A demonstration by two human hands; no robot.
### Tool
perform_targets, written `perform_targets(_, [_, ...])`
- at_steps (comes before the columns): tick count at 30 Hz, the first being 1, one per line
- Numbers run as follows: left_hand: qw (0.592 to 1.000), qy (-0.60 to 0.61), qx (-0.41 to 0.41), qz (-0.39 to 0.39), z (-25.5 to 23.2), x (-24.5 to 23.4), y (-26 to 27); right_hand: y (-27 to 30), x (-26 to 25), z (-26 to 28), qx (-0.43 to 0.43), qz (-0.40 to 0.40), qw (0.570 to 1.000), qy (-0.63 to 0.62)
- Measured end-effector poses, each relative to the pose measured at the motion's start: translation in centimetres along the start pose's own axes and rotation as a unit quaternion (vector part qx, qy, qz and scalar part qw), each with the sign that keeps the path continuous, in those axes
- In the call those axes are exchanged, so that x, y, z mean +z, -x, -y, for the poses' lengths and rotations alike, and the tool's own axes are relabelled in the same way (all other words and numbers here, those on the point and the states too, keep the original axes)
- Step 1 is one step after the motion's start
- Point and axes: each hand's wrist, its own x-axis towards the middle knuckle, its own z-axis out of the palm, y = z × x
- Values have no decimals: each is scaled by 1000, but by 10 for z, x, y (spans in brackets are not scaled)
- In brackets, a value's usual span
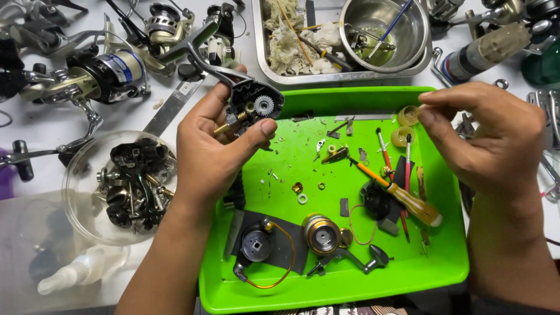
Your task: Reassembling the internal gear mechanism and components of a fishing reel on a workbench.
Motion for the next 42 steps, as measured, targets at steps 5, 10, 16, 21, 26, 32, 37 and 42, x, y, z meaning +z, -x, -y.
perform_targets(5, [1000, -20, -10, -9, -6, 2, 1, 18, 12, -20, 49, -81, 995, -15])
perform_targets(10, [999, -23, -17, -26, -5, 3, 3, 28, 21, -31, 48, -117, 992, -19])
perform_targets(16, [998, -43, -25, -41, -7, 4, 1, 25, 31, -28, 45, -109, 993, 7])
perform_targets(21, [991, -83, -77, -71, -14, 8, 1, 29, 34, -32, 46, -119, 992, -11])
perform_targets(26, [987, -106, -95, -73, -12, 7, 2, 34, 36, -35, 59, -122, 991, -19])
perform_targets(32, [986, -127, -77, -78, -8, 4, 3, 36, 36, -35, 70, -121, 990, -17])
perform_targets(37, [987, -123, -69, -81, -9, 6, 4, 35, 36, -36, 66, -121, 990, -12])
perform_targets(42, [987, -120, -52, -95, -12, 10, 8, 36, 36, -34, 72, -118, 990, -14])
